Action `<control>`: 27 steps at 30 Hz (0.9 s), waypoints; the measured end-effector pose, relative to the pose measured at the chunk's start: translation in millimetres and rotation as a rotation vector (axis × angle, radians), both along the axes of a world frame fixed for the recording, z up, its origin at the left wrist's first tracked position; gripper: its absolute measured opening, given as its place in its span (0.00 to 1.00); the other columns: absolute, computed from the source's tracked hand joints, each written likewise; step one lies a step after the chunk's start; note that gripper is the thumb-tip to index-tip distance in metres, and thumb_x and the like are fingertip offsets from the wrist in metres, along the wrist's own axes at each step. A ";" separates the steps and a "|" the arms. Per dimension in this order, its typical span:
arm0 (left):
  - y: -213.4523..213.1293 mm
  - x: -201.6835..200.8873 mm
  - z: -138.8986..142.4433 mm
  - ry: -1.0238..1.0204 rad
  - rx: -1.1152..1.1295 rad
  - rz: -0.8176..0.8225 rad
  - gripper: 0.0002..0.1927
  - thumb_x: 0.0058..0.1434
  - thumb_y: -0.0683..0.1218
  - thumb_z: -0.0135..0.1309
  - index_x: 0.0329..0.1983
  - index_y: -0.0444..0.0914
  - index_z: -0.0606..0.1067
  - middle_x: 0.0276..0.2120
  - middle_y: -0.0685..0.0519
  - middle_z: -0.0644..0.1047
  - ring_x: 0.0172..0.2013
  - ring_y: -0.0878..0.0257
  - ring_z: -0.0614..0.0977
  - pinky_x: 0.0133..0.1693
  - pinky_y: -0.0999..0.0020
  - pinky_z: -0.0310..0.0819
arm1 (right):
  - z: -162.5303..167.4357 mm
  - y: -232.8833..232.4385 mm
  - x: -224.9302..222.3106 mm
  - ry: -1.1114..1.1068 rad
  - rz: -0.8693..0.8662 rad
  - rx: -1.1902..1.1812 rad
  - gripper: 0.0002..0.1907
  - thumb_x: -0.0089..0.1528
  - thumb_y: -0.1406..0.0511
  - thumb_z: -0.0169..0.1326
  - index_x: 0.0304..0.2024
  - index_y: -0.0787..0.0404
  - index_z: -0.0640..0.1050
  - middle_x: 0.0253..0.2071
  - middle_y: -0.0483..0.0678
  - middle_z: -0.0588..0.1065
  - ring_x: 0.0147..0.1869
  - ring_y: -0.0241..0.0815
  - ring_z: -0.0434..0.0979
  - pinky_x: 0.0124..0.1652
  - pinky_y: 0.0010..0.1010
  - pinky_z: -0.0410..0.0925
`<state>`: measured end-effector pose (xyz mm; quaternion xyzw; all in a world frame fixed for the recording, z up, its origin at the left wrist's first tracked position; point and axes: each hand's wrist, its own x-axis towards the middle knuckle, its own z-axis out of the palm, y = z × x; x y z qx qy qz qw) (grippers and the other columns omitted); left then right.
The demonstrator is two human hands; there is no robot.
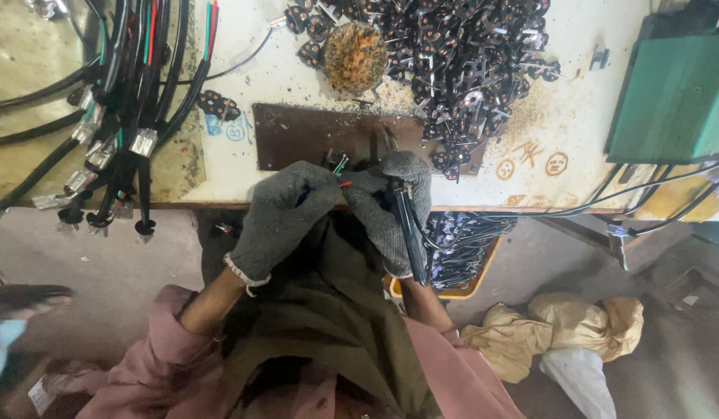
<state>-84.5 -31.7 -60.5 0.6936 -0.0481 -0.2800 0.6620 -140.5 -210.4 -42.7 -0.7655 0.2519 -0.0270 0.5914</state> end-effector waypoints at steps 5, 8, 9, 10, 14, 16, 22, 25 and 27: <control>-10.8 6.6 16.6 -0.027 0.051 0.054 0.04 0.65 0.40 0.57 0.41 0.34 0.78 0.33 0.52 0.80 0.34 0.66 0.80 0.38 0.71 0.76 | -8.2 9.2 0.4 -0.153 0.061 -0.344 0.24 0.53 0.72 0.73 0.44 0.59 0.73 0.40 0.49 0.74 0.43 0.43 0.77 0.44 0.33 0.70; -10.7 24.7 40.4 -0.306 0.276 -0.007 0.07 0.58 0.40 0.61 0.37 0.35 0.77 0.31 0.47 0.79 0.27 0.57 0.79 0.31 0.64 0.72 | -6.1 6.2 -2.2 -0.343 -0.012 -0.351 0.23 0.58 0.68 0.72 0.48 0.61 0.72 0.43 0.47 0.75 0.46 0.43 0.77 0.50 0.34 0.69; -9.3 33.7 46.6 -0.463 0.327 0.045 0.06 0.62 0.40 0.60 0.40 0.35 0.76 0.34 0.46 0.78 0.31 0.54 0.80 0.35 0.62 0.73 | -4.2 1.2 -3.6 -0.158 0.023 -0.484 0.19 0.57 0.66 0.73 0.45 0.58 0.77 0.40 0.46 0.76 0.43 0.44 0.77 0.47 0.35 0.69; -6.2 44.3 51.3 -0.621 0.373 0.096 0.06 0.66 0.39 0.59 0.44 0.35 0.75 0.37 0.46 0.77 0.34 0.51 0.80 0.39 0.61 0.75 | -2.3 -4.8 -4.8 0.028 0.059 -0.616 0.15 0.56 0.63 0.74 0.41 0.54 0.82 0.37 0.45 0.78 0.40 0.44 0.78 0.44 0.35 0.68; -5.0 84.6 45.2 -0.732 0.448 0.084 0.06 0.76 0.38 0.60 0.47 0.36 0.73 0.38 0.45 0.73 0.36 0.51 0.80 0.38 0.60 0.75 | -4.4 -25.8 -6.2 -0.175 0.053 -0.608 0.13 0.62 0.65 0.65 0.45 0.63 0.79 0.44 0.50 0.74 0.47 0.51 0.74 0.47 0.36 0.68; -17.7 103.5 32.7 -0.747 0.401 0.037 0.06 0.77 0.38 0.58 0.49 0.36 0.72 0.40 0.46 0.74 0.37 0.54 0.82 0.38 0.61 0.77 | -10.2 -28.4 -6.0 -0.251 0.073 -0.637 0.13 0.62 0.65 0.64 0.48 0.63 0.78 0.46 0.53 0.75 0.51 0.54 0.75 0.52 0.42 0.67; -53.0 124.7 50.0 -0.810 0.757 -0.056 0.07 0.70 0.40 0.60 0.44 0.33 0.73 0.38 0.43 0.75 0.31 0.56 0.82 0.29 0.64 0.76 | -19.5 -24.7 -2.3 -0.222 -0.018 -0.535 0.11 0.62 0.66 0.66 0.44 0.62 0.79 0.40 0.51 0.77 0.44 0.49 0.77 0.47 0.39 0.71; -33.2 104.1 79.4 -0.707 0.347 0.042 0.06 0.72 0.38 0.58 0.49 0.34 0.75 0.40 0.45 0.77 0.35 0.56 0.82 0.37 0.65 0.77 | -12.2 -24.2 1.7 -0.044 0.021 -0.541 0.07 0.62 0.68 0.66 0.41 0.60 0.81 0.36 0.50 0.77 0.39 0.46 0.78 0.41 0.37 0.70; -15.5 85.0 84.2 -0.603 0.323 -0.039 0.06 0.71 0.39 0.57 0.48 0.33 0.74 0.43 0.43 0.78 0.40 0.51 0.82 0.42 0.62 0.76 | -6.2 -22.7 5.2 0.052 0.063 -0.571 0.06 0.61 0.68 0.66 0.40 0.58 0.83 0.34 0.49 0.79 0.37 0.45 0.80 0.39 0.36 0.71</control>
